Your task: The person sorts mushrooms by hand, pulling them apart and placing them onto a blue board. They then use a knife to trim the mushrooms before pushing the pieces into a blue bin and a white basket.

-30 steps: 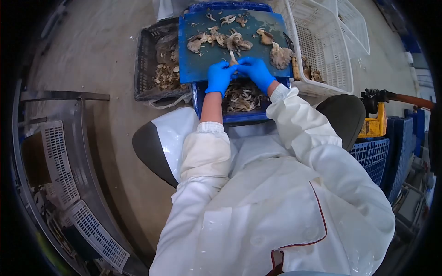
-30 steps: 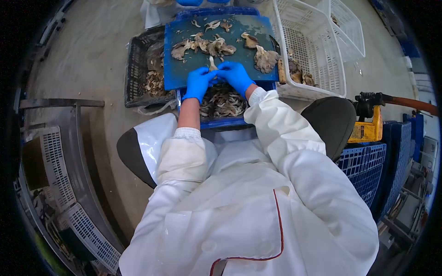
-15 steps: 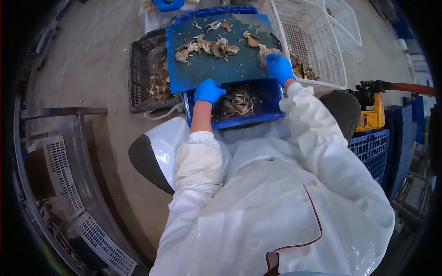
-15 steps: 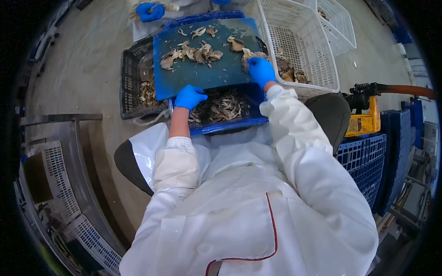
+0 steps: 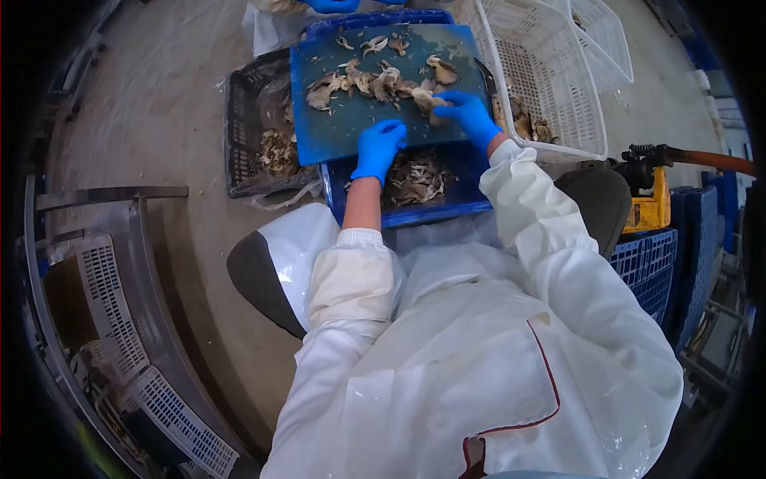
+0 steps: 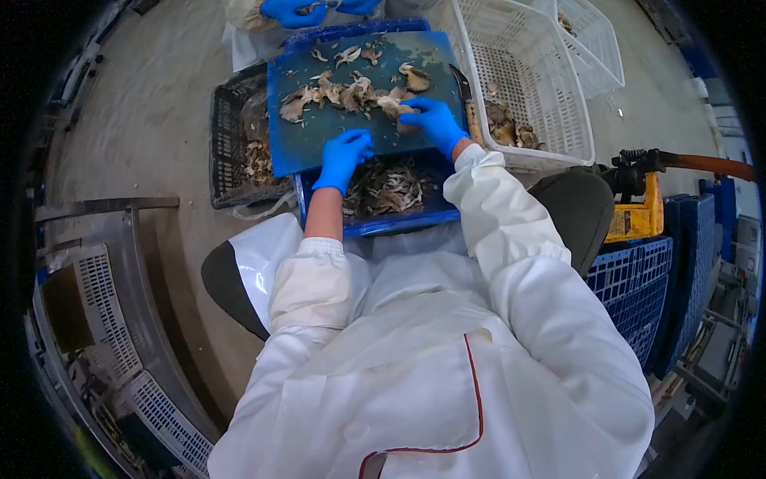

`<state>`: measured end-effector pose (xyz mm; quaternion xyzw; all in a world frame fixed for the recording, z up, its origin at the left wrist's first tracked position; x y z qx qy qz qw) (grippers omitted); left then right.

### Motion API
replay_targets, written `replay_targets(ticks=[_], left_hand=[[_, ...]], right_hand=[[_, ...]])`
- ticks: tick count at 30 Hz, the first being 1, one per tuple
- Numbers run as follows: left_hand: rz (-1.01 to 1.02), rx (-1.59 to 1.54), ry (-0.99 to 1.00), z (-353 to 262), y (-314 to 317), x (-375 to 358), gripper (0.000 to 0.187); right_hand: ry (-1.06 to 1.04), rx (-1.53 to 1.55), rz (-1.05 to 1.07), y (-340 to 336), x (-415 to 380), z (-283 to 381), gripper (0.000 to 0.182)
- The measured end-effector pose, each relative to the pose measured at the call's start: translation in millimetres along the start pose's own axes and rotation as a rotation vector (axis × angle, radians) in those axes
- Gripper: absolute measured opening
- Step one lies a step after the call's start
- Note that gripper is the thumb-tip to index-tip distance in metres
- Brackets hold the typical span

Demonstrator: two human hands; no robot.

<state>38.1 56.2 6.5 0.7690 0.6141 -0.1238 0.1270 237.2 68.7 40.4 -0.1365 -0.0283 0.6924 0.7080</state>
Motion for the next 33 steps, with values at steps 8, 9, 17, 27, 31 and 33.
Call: replay_targets(ticks=[8,9,17,27,31,33], left_hand=[[-0.069,0.178,0.379,-18.9,1.5,-5.2,0.032],[-0.116,0.289,0.386,-10.9,-4.5,0.6,0.025],[-0.403,0.535,0.092,-15.6,-44.8,1.2,0.031],[0.079,0.101,0.169,-58.0,9.2,-32.0,0.029],[0.0,-0.301,0.107,-42.2,-6.8,-28.9,0.024],[-0.042,-0.506,0.09,-37.8,-19.8,-24.8,0.021]], right_hand=[[-0.182,-0.231,0.153,58.2,-27.9,26.5,0.025],[-0.19,-0.185,0.151,59.6,-29.9,29.3,0.025],[-0.235,-0.153,0.004,31.9,-44.8,62.0,0.047],[-0.137,-0.013,0.032,49.6,-62.9,66.3,0.048],[0.049,0.257,-0.002,45.0,-65.7,38.8,0.044],[0.071,0.237,-0.014,38.8,-68.8,35.7,0.042]])
Point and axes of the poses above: each hand's wrist, its own x-axis towards the middle knuckle, its own y-axis out of the palm, z = x × y, the point moved 8 cm from there along x, towards the middle knuckle
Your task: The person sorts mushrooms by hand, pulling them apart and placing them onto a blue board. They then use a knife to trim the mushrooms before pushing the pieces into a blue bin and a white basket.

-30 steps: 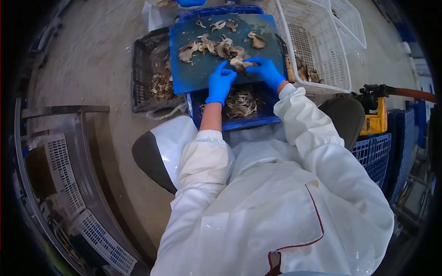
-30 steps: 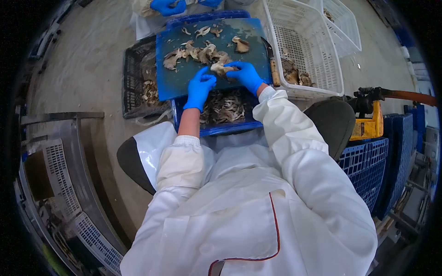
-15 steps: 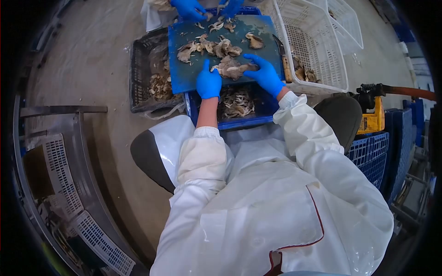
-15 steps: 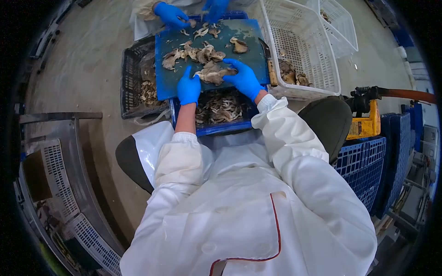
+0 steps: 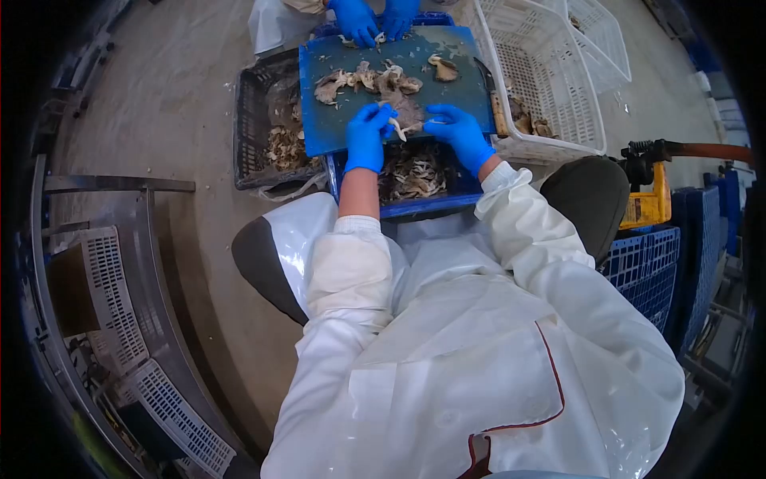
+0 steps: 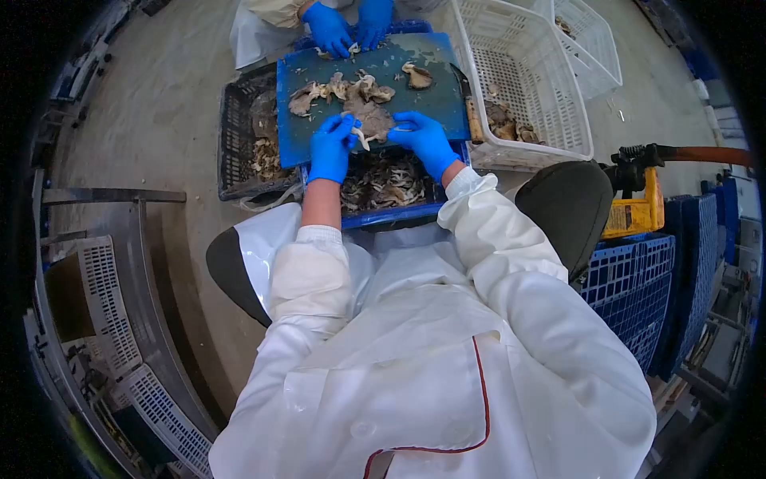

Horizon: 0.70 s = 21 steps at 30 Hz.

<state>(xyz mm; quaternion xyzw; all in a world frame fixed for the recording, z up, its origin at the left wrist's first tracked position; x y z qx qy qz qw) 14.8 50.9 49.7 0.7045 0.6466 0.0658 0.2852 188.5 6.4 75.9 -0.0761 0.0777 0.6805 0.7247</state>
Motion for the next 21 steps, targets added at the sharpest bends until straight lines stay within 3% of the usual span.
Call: replay_targets(ticks=[7,10,12,13,17,19,21], left_hand=[[0.063,0.116,-0.001,-0.4,3.7,-3.3,0.02],[0.144,0.275,-0.028,5.2,18.4,-9.7,0.019],[0.243,0.398,-0.04,16.9,31.9,-13.6,0.019],[0.208,0.357,-0.04,19.1,29.4,-13.3,0.019],[0.038,0.107,-0.016,25.9,-6.7,-0.6,0.017],[-0.09,0.033,-0.043,18.3,-31.6,3.8,0.015],[-0.057,0.265,-0.053,16.1,-36.7,6.8,0.013]], right_hand=[[-0.123,-0.149,-0.009,-10.4,4.5,7.6,0.037],[-0.087,0.102,0.044,1.4,0.3,18.1,0.032],[-0.068,-0.065,0.085,9.9,-0.4,21.2,0.03],[-0.057,-0.147,0.107,14.3,-1.0,21.2,0.029],[0.176,0.301,-0.012,3.6,0.9,-22.5,0.018],[0.225,0.284,-0.006,-8.2,-1.9,-42.4,0.016],[0.244,0.156,0.052,-15.2,-4.8,-53.3,0.014]])
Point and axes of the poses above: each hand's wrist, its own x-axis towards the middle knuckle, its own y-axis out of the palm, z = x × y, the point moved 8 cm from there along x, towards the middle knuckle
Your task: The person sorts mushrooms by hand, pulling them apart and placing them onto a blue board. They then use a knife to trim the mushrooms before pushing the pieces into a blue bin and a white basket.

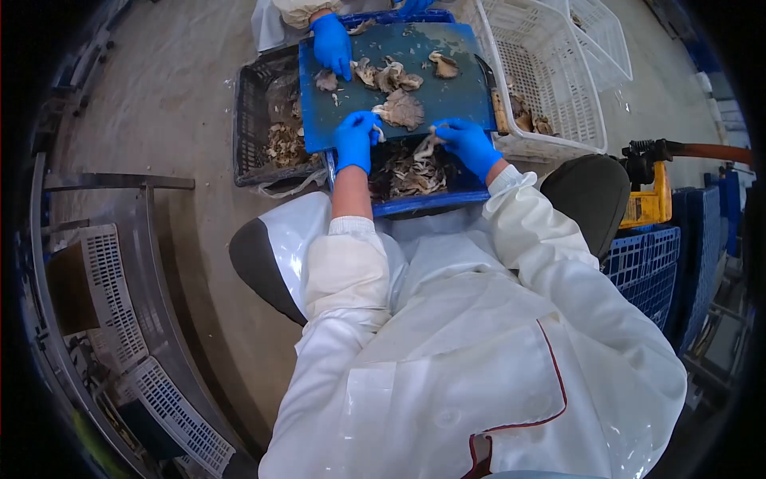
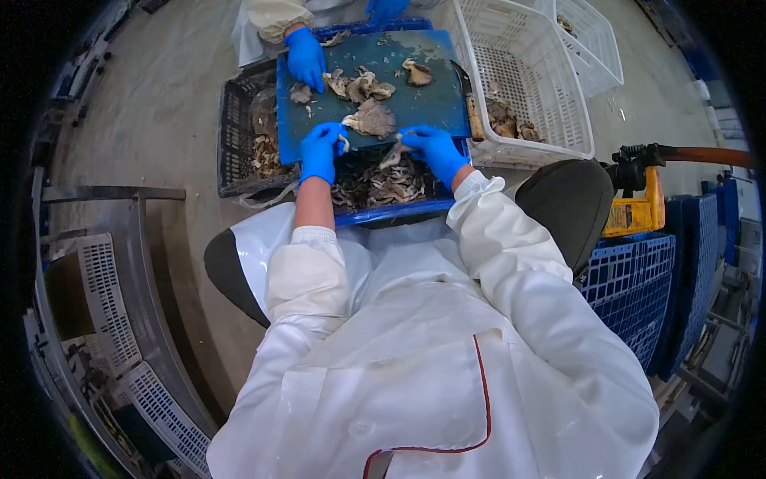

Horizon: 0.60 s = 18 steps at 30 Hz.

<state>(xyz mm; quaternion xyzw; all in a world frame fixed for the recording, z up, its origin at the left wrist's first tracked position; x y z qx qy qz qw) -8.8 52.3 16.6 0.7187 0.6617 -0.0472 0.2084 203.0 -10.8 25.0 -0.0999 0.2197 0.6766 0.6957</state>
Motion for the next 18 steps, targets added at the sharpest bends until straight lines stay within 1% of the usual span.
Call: replay_targets(ticks=[2,3,4,6,7,9,11,12,13,14,15,16,17,18], left_hand=[[0.151,0.303,-0.028,9.4,7.6,-0.3,0.014],[0.303,0.555,-0.084,24.6,17.6,-4.5,0.019],[0.345,0.699,-0.232,27.4,26.9,-17.5,0.022],[0.327,0.895,-0.203,33.9,28.7,-14.9,0.024],[0.198,0.967,-0.08,25.6,20.4,-4.8,0.023],[-0.064,1.097,0.169,3.4,5.4,9.8,0.023],[-0.308,1.026,0.235,-24.6,-0.4,0.7,0.022],[-0.429,0.985,0.268,-35.6,-2.6,-5.3,0.022],[-0.459,0.9,0.364,-36.6,-1.2,-3.9,0.021],[-0.384,0.886,0.454,-34.0,6.9,-0.4,0.022],[-0.309,0.869,0.545,-33.7,15.2,0.7,0.022],[-0.235,0.85,0.635,-33.5,22.7,0.5,0.023],[-0.196,1.037,0.618,-25.7,29.1,2.1,0.023],[-0.202,1.083,0.557,-25.9,29.3,0.5,0.023]], right_hand=[[0.003,-0.249,0.08,-1.3,-2.6,-7.0,0.013],[-0.08,-0.4,0.125,-2.9,6.0,-13.5,0.017],[-0.124,-0.593,0.097,-2.9,11.8,-10.8,0.019],[-0.216,-0.975,0.035,1.1,20.7,-5.4,0.023],[-0.264,-1.085,-0.034,4.7,26.0,8.2,0.027],[-0.304,-1.063,-0.185,10.7,41.8,30.3,0.028],[-0.374,-1.007,-0.34,18.9,45.8,49.2,0.031],[-0.348,-1.11,-0.346,24.4,53.3,46.9,0.032],[-0.319,-1.214,-0.353,27.7,63.8,42.5,0.032],[-0.289,-1.318,-0.36,30.2,72.0,36.2,0.033],[-0.315,-1.302,-0.409,33.5,72.6,34.0,0.026],[-0.377,-1.261,-0.391,35.6,72.8,34.8,0.024],[-0.437,-1.219,-0.371,38.1,71.6,34.5,0.022],[-0.497,-1.175,-0.349,41.8,68.8,35.4,0.02]])
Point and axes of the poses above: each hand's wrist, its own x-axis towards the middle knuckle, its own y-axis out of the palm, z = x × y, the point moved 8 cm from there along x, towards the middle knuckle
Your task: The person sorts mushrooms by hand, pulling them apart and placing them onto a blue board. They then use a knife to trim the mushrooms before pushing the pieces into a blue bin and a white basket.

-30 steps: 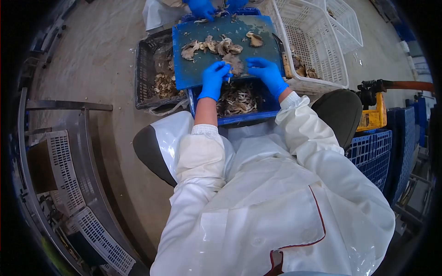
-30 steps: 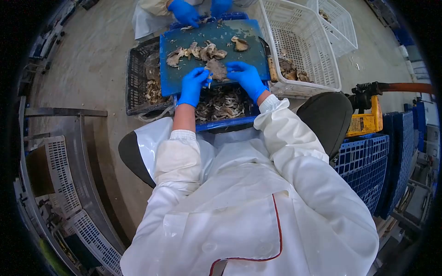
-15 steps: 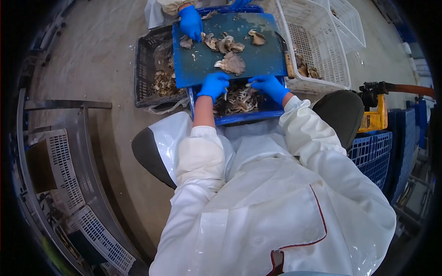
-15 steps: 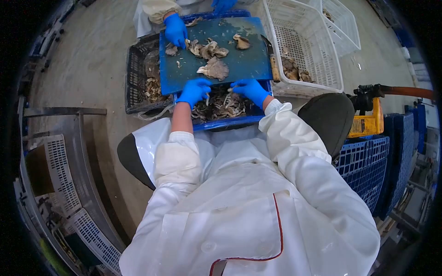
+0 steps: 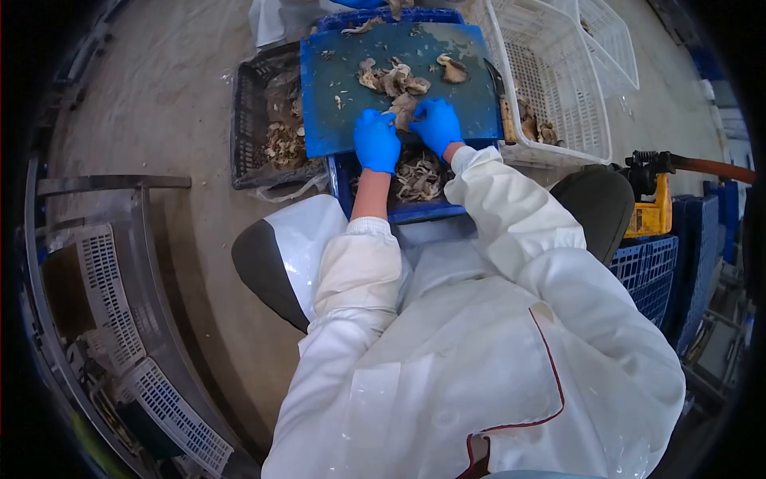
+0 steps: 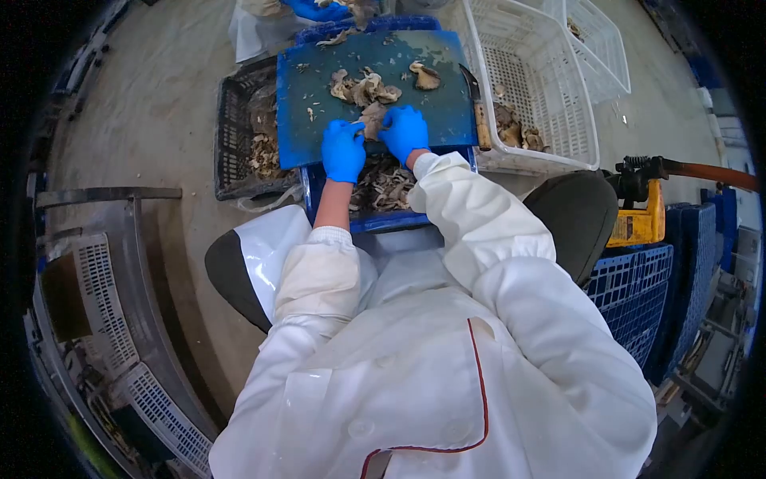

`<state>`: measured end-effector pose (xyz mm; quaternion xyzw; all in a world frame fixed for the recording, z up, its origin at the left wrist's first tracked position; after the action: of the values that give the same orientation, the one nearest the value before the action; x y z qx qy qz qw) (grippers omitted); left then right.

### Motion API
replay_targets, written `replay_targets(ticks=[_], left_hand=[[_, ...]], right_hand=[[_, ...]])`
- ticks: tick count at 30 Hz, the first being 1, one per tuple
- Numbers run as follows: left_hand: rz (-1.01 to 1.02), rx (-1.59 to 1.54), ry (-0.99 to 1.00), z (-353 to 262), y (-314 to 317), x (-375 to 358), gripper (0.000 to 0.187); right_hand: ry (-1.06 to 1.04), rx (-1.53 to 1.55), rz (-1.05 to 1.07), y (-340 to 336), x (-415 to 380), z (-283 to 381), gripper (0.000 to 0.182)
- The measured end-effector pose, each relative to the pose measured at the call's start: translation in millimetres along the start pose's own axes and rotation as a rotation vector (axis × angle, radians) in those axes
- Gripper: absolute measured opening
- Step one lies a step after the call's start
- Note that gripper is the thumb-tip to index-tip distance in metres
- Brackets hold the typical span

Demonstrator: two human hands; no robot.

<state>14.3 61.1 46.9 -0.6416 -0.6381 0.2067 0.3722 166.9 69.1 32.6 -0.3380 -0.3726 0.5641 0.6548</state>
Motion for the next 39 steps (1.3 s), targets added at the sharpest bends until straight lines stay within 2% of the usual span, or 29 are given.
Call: replay_targets(ticks=[1,4,7,10,13,16,17,19,22,23,25,26,28,31,33,34,35,39], left_hand=[[0.036,0.046,-0.045,-0.5,-1.4,-1.2,0.023],[0.061,0.067,-0.097,2.3,-0.7,-2.8,0.022],[0.009,-0.021,-0.068,6.0,6.3,-3.9,0.021],[-0.012,-0.074,-0.093,8.9,10.8,-6.8,0.021],[-0.016,-0.1,-0.126,14.8,13.4,-8.7,0.023],[-0.041,-0.124,-0.09,15.9,9.9,-8.2,0.026],[-0.052,-0.132,-0.069,15.5,7.3,-7.9,0.028],[0.021,-0.048,-0.168,28.5,13.3,-4.4,0.032],[0.037,0.035,-0.209,40.1,16.0,-2.8,0.039],[0.041,0.045,-0.206,42.5,16.4,-2.4,0.039],[0.007,0.069,-0.258,33.8,4.0,-2.3,0.038],[-0.006,-0.004,-0.218,23.8,-0.4,-0.7,0.035],[-0.032,-0.145,-0.142,-0.1,-15.4,2.4,0.03],[0.349,-0.875,-0.178,-45.4,7.7,-6.3,0.025],[0.457,-0.835,-0.231,-44.2,13.8,-13.4,0.025],[0.512,-0.815,-0.256,-45.0,16.0,-16.7,0.025],[0.414,-0.853,-0.292,-40.9,8.4,-17.2,0.021],[0.091,-1.364,-0.563,-4.7,-7.8,-13.7,0.015]], right_hand=[[-0.057,0.025,-0.066,-5.3,-2.4,4.4,0.017],[0.036,0.385,-0.09,-6.4,-9.6,-6.4,0.026],[0.242,0.465,-0.066,-2.6,-12.2,-23.6,0.025],[0.231,0.344,0.026,8.4,-9.3,-22.0,0.038],[0.25,0.392,0.219,22.4,-9.1,-18.5,0.047],[0.283,0.804,0.136,28.1,-13.9,-23.2,0.042],[0.283,0.82,0.124,25.4,-16.7,-29.1,0.039],[0.281,0.846,0.101,-4.6,-27.2,-23.8,0.035],[0.432,1.126,0.049,-22.0,-37.9,-43.7,0.035],[0.613,1.176,0.061,-24.3,-47.7,-55.4,0.041],[0.584,1.245,0.122,-31.8,-50.8,-59.1,0.044],[0.571,1.281,0.154,-34.2,-52.7,-60.0,0.046],[0.492,1.148,0.196,-35.3,-52.8,-60.5,0.043],[0.315,0.95,0.31,-40.3,-56.0,-31.6,0.038],[0.241,0.923,0.353,-50.8,-62.4,-6.2,0.033],[0.315,0.997,0.34,-48.7,-65.3,-12.0,0.031],[0.388,1.069,0.327,-44.6,-68.4,-18.9,0.03],[0.617,1.28,0.248,-40.1,-80.7,-50.9,0.027]])
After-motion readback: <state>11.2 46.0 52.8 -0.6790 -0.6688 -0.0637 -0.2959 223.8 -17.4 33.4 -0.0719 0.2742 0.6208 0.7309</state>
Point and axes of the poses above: each hand's wrist, its own x-axis towards the middle knuckle, its own y-axis out of the palm, z = x × y, the point moved 8 cm from there along x, towards the middle knuckle
